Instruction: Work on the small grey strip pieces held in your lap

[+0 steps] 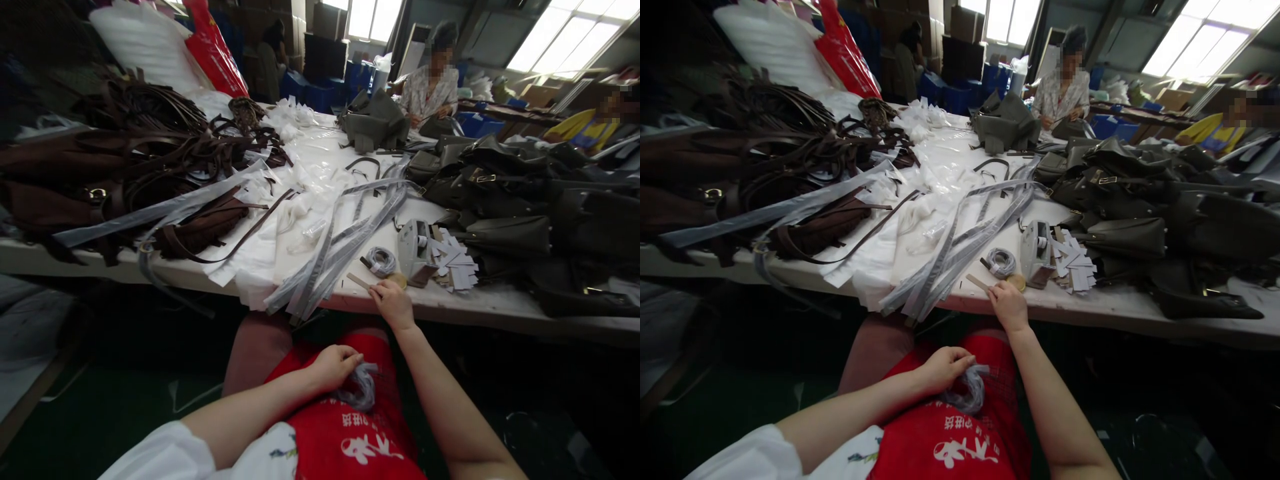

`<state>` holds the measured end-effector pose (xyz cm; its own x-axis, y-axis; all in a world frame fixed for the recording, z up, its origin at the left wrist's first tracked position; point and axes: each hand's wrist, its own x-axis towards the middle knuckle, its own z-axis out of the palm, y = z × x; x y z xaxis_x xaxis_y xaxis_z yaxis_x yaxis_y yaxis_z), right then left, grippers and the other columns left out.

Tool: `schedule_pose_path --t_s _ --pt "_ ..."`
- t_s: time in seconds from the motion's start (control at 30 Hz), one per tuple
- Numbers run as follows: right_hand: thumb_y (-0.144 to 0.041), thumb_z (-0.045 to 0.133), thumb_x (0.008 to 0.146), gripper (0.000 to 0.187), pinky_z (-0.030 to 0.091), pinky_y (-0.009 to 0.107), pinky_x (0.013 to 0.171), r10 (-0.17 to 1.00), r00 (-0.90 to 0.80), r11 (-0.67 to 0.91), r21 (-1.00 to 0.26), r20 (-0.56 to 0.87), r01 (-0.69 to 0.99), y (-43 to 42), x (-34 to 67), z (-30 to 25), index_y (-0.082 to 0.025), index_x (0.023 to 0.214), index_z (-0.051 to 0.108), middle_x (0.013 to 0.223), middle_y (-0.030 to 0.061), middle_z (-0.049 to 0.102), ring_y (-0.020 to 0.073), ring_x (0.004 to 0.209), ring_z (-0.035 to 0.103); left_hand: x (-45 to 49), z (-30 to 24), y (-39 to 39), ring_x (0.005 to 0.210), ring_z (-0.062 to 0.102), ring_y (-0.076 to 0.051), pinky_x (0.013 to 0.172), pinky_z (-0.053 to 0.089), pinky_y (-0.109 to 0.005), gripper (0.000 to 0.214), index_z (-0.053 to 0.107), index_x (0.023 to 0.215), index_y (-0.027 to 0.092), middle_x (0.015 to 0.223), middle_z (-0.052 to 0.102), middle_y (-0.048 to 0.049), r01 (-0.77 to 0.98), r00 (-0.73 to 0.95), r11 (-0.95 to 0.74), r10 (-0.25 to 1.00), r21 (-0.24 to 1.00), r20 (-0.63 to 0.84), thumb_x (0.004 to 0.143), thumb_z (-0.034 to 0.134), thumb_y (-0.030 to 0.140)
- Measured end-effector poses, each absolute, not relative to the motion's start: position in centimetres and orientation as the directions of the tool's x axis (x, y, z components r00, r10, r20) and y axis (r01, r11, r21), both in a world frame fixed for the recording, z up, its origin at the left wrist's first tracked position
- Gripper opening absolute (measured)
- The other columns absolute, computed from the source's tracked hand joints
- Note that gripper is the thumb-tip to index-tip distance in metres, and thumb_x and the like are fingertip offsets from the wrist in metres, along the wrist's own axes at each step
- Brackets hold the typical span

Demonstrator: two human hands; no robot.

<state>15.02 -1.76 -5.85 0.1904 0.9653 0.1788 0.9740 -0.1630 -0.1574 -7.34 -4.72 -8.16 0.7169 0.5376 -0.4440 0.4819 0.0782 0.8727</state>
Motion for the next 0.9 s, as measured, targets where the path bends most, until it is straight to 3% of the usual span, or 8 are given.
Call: schedule_pose_path --t_s 0.37,0.67,0.77,0.9 --pt "-0.031 0.049 0.097 0.028 0.038 0.029 0.074 0.98 0.158 -0.148 -0.087 0.12 0.985 -1.1 14.7 -4.4 -0.021 0.088 0.073 0.092 0.0062 0.067 0.0186 0.088 0.059 -7.3 -8.0 -4.7 0.072 0.058 -0.018 0.067 0.042 -0.026 0.048 0.074 0.093 0.01 0.083 0.071 -0.0079 0.503 0.712 0.062 0.536 0.862 -0.454 0.087 0.048 0.05" --pt "-0.026 0.044 0.096 0.029 0.038 0.031 0.075 0.975 0.154 -0.156 0.002 0.159 0.988 -1.1 14.0 -4.5 -0.017 0.087 0.07 0.091 0.01 0.066 0.0211 0.09 0.058 -7.4 -7.9 -4.7 0.071 0.057 -0.017 0.066 0.041 -0.025 0.047 0.075 0.094 0.011 0.083 0.071 -0.0066 0.5 0.716 0.046 0.541 0.865 -0.442 0.087 0.048 0.049" --pt "-0.026 0.045 0.095 0.029 0.039 0.031 0.076 0.972 0.173 -0.168 -0.047 0.157 0.985 -1.0 14.4 -4.7 -0.017 0.088 0.071 0.094 0.01 0.067 0.0209 0.09 0.059 -7.4 -7.8 -4.7 0.07 0.056 -0.016 0.064 0.04 -0.024 0.046 0.075 0.093 0.01 0.081 0.071 -0.0065 0.499 0.71 0.041 0.554 0.866 -0.436 0.087 0.048 0.047" --pt "-0.034 0.051 0.093 0.028 0.041 0.029 0.072 0.952 0.293 -0.262 -0.26 0.087 0.929 -0.8 15.5 -4.9 -0.021 0.089 0.075 0.098 0.006 0.069 0.0195 0.087 0.061 -7.5 -7.8 -4.7 0.068 0.054 -0.015 0.062 0.038 -0.024 0.047 0.074 0.09 0.01 0.081 0.07 -0.0061 0.488 0.721 0.026 0.552 0.873 -0.42 0.087 0.047 0.047"
